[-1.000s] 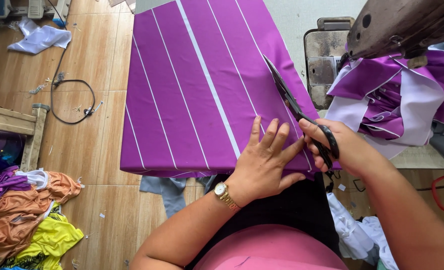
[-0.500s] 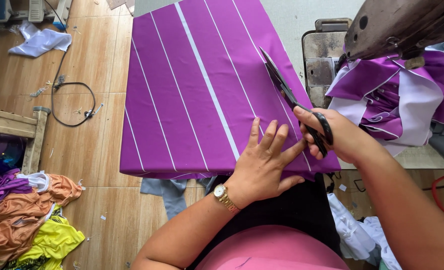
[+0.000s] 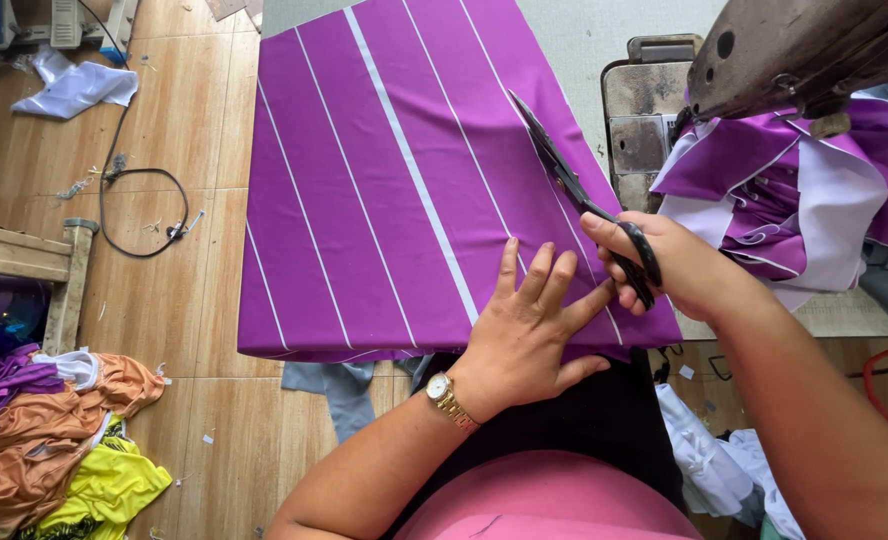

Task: The person is using large fabric scissors to cut strips of purple striped fabric along marked lines on a work table.

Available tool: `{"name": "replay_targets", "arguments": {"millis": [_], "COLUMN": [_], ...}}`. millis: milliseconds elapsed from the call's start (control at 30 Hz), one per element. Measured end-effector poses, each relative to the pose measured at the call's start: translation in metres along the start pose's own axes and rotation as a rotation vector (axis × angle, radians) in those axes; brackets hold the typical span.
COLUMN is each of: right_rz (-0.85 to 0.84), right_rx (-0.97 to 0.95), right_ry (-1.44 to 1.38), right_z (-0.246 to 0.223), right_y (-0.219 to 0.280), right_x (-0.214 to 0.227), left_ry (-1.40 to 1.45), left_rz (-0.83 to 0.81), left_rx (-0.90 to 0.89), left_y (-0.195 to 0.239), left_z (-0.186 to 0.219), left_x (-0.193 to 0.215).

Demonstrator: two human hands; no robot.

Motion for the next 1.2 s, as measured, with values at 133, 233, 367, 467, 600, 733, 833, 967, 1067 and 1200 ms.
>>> {"name": "replay_targets", "arguments": {"millis": [133,233,367,467,600,733,833,967,1067,1200], "right_rz": [0.039,0.024,-0.002,0.015,0.003,0.009,0.029,0.043,0.034,0.061], "right_rx": [-0.001,0.030,0.008,-0.017,0.061,0.067,0.014,0.025,0.066,0.037], "right_ry": [0.003,-0.001,-0.030,-0.018,-0.026,-0.028,0.008,0.018,0.029,0.044], "right_z": [-0.005,-0.010,-0.024,-0.035,-0.037,-0.047,-0.063,-0.073,-0.077,-0.094], "right_y": [0.000,-0.004,-0.016,-0.023,-0.034,-0.038,-0.039,-0.049,-0.051,-0.051], "right_x": [-0.005,-0.007,-0.012,-0.017,-0.017,-0.017,-0.021,-0.020,-0.019,-0.023], "left_ry": [0.004,0.005,-0.006,-0.012,0.008,0.059,0.069,0.075,0.071,0.085], "left_rz": [0.014,0.030,0.020,0.024,0.020,0.005,0.000,-0.013,-0.002,-0.017], "left_rx": [-0.003,0.000,-0.003,0.000,0.006,0.004,0.001,0.000,-0.001,-0.004], "left_y": [0.000,0.000,0.000,0.000,0.001,0.001,0.001,0.003,0.003,0.003], "left_z": [0.000,0.000,0.000,0.000,0.000,-0.001,-0.002,-0.002,-0.003,-0.004], "left_x": [0.002,0.002,0.002,0.004,0.002,0.004,0.004,0.001,0.002,0.002]}}
Point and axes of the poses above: each hand's wrist, its own y-axis away from the middle knuckle, its own x-axis out of the back of the hand, z = x × y, the point moved 1 cm from there along -y, towards the middle knuckle, and after that the axes turned 13 degrees about -x, right-handed, at the moved point
